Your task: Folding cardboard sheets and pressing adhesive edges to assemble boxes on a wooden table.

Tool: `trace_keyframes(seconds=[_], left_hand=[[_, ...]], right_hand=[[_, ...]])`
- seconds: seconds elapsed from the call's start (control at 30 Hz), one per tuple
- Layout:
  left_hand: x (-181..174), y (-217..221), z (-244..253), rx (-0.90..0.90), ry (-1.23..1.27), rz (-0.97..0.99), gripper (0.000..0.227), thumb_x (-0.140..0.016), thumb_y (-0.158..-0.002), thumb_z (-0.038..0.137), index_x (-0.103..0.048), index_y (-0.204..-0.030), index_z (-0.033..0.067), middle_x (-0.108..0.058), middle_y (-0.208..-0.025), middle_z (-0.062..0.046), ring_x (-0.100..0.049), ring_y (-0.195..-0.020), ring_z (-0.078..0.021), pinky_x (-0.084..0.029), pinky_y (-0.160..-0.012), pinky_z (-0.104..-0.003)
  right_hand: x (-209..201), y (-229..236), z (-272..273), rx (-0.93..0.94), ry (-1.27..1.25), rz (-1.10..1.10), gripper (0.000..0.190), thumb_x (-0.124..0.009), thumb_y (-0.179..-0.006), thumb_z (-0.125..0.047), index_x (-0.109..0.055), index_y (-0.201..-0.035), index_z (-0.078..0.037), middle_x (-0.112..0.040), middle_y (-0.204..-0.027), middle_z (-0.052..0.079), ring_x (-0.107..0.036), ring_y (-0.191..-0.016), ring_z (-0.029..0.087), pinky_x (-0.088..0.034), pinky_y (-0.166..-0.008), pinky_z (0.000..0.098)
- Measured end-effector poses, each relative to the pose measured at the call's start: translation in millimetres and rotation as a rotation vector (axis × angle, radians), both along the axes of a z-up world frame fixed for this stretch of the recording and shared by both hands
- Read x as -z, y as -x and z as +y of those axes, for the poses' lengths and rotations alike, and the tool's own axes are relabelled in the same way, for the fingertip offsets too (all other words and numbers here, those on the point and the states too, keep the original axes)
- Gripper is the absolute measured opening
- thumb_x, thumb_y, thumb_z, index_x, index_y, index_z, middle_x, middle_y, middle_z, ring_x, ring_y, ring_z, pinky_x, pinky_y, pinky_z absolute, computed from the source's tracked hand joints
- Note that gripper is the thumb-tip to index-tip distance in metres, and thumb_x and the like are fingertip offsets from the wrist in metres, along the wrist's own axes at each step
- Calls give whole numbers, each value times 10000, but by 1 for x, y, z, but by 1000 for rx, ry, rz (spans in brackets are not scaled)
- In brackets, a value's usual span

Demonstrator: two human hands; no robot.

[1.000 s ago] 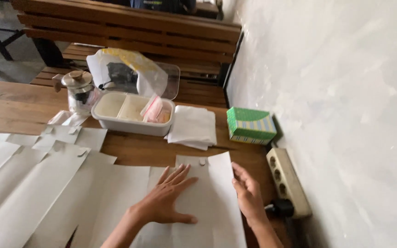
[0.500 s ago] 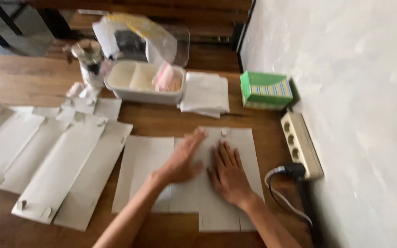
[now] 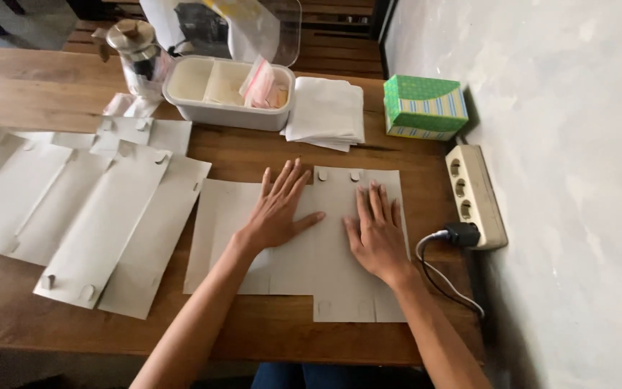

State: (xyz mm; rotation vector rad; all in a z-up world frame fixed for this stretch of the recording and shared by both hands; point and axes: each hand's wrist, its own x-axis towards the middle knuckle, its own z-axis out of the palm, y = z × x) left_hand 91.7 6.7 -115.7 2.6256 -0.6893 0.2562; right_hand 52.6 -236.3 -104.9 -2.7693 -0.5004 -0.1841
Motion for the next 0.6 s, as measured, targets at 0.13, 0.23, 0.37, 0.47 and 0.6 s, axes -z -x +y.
trace_keyframes(seconds=[0.13, 0.23, 0.37, 0.47, 0.6], left_hand=[[-1, 3, -4, 6, 15, 39, 913, -503, -988, 642, -262, -1594, 4, -161, -1710, -195, -72, -1593, -332, -8, -1243, -589], [-1, 1, -3, 5, -5, 31, 908, -485, -992, 651, -252, -1597, 15, -160, -1711, -184, -60, -1593, -322, 3, -1242, -580], [4, -1, -4, 14, -8, -22, 895, -510, -997, 630, -240, -1614, 41, -163, -1710, -189, -88, -1587, -341, -26, -1230, -589], [9, -2, 0, 16, -38, -21, 874, -609, -959, 501, -235, -1618, 65, -130, -1717, -185, -89, -1585, -343, -31, -1232, -583], [6, -1, -2, 14, -28, -43, 884, -542, -990, 599, -250, -1605, 36, -142, -1718, -179, -94, -1589, -322, -18, -1232, -587]], right_hand=[[12, -2, -6, 93, 84, -162, 635, -450, -1025, -387, -418, -1504, 29, -357, -1589, 318, -307, -1488, 485, -209, -1179, 657], [-9, 9, 7, -41, -17, -78, 696, -379, -1067, -478, -326, -1582, -13, -236, -1673, 240, -170, -1553, 414, -86, -1221, 636], [-17, 17, 25, -228, -60, -118, 669, -404, -1054, -493, -406, -1564, -61, -300, -1650, 231, -217, -1533, 446, -83, -1178, 687], [-34, 24, 35, -326, -83, 159, 741, -317, -1075, -508, -184, -1623, -27, -136, -1709, 183, -52, -1586, 325, 43, -1240, 541], [-29, 20, 27, -242, -14, 132, 752, -290, -1075, -509, -111, -1633, -37, -63, -1711, 203, -14, -1579, 361, 45, -1233, 560]])
